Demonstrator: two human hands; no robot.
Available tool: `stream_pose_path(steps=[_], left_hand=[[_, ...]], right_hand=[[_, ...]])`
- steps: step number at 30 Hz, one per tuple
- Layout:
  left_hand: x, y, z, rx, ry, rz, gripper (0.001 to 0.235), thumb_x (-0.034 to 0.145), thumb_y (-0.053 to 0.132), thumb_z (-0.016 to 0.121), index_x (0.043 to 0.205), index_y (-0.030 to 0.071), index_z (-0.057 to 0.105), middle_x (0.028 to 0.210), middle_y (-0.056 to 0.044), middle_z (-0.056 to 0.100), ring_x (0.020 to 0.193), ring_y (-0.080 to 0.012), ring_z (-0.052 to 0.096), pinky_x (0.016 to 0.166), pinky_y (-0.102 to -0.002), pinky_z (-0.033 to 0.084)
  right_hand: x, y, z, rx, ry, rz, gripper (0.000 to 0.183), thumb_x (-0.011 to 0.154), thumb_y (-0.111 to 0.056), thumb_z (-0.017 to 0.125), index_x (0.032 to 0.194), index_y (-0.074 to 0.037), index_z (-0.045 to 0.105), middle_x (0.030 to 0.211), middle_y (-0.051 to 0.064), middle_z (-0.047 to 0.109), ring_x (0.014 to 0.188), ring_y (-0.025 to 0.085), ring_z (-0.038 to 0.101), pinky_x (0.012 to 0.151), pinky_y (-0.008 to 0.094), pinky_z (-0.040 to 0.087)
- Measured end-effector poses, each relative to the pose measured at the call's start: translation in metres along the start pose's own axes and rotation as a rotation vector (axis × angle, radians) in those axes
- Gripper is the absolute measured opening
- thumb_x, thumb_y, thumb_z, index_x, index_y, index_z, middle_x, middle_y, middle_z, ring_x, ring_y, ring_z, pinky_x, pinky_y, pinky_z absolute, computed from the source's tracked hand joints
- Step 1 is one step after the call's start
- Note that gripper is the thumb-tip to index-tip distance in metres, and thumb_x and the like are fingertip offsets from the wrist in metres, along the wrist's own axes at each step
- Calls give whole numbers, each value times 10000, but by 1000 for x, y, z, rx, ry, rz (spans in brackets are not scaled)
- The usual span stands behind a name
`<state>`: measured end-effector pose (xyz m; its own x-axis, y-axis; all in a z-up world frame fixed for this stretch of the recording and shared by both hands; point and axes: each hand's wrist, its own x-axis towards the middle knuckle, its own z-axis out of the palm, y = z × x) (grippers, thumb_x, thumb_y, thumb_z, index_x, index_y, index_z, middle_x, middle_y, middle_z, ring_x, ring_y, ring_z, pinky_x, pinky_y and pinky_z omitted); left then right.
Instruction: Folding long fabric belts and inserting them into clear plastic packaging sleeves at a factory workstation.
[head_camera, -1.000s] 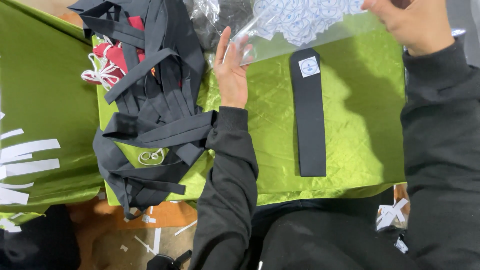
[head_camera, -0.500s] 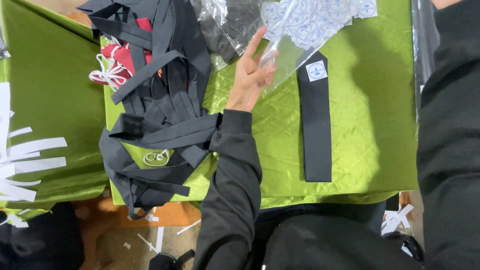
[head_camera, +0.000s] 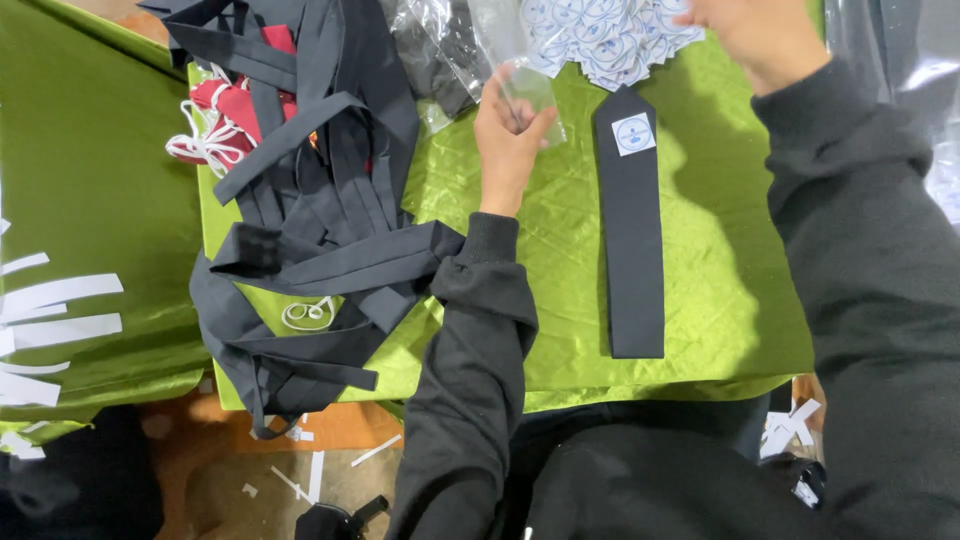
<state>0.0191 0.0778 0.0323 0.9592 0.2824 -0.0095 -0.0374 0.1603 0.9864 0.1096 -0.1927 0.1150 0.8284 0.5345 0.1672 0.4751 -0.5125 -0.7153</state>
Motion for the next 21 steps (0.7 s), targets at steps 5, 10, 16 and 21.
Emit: stream_pose_path(steps=[5,10,16,21], left_hand=[[-4,7,6,96,-13,-15,817,865,173,837,1548,86,399,713,16,546,654,-51,569,600,-258,677],[-8,15,7,-9,31,-53,794,892,209,795,1559,66,388,794,-39,629,621,-112,627,599,-281,637],[-6,4,6,57,-7,4,565,964,36,736,1470,82,488,848,-83,767,767,-152,731,763,-309,620],[-8,-1,12,34,-102,43,550,959,37,756,1446,80,505,953,-112,814,812,-180,807,809,-310,675]], right_hand=[[-39,-6,50,-288,-115,-120,499,1097,-261,614,1483,49,556,1485,259,527,1347,455,465,1110,623,384],[-61,15,77,-534,10,-198,439,1071,-244,694,1406,32,631,1494,258,517,1424,473,424,1140,662,429],[-66,25,92,-592,181,-240,270,1041,-260,799,1153,-21,742,1379,203,639,1388,424,505,1102,577,491],[-67,25,98,-544,283,-298,283,1016,-211,867,1148,-1,732,1349,201,631,1364,438,501,1123,597,496]])
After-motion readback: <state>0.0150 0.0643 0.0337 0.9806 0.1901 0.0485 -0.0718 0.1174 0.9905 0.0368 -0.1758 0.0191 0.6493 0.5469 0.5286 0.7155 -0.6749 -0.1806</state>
